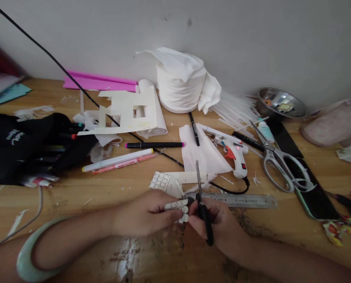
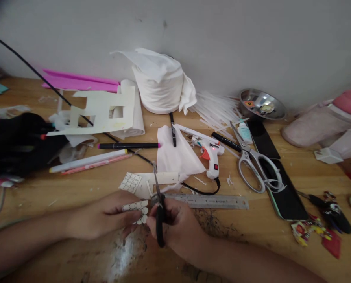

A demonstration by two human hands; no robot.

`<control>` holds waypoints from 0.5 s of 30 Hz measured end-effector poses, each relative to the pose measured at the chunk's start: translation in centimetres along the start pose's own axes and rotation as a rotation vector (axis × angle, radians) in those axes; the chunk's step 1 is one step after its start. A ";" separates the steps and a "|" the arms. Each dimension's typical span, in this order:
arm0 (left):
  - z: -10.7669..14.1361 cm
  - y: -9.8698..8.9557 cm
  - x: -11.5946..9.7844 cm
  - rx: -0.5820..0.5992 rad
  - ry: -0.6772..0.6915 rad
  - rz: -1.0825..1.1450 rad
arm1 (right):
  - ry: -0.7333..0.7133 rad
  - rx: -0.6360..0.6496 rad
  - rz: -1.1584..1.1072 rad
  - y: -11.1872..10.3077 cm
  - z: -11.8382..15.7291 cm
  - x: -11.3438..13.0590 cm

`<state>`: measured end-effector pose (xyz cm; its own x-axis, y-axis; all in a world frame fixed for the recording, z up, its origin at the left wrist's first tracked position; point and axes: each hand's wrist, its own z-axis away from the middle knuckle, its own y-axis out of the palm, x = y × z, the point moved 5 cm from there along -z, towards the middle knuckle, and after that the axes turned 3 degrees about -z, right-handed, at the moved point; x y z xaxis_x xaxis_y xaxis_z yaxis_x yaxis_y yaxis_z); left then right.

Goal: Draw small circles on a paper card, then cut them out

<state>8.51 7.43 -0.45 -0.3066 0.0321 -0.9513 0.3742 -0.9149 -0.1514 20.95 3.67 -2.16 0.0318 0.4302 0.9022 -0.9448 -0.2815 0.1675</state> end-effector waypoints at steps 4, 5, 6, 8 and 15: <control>0.0 0.0 0.5 -0.042 -0.094 0.110 | 0.011 0.089 -0.076 0.0 -0.3 -0.3; 0.0 0.0 0.5 -0.045 -0.109 0.123 | 0.010 0.116 -0.114 -0.1 -0.3 -0.3; 0.0 0.0 0.6 -0.047 -0.122 0.124 | 0.006 0.137 -0.152 -0.1 -0.4 -0.3; 0.0 0.1 0.7 -0.051 -0.133 0.125 | -0.009 0.154 -0.199 -0.3 -0.4 -0.1; -0.2 0.2 1.2 -0.076 -0.147 0.099 | 0.015 0.267 -0.297 -0.6 0.3 -0.4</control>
<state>8.41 7.38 -1.67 -0.3872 -0.1206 -0.9141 0.4721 -0.8775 -0.0842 21.65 3.42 -2.46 0.2843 0.5387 0.7931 -0.7771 -0.3550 0.5197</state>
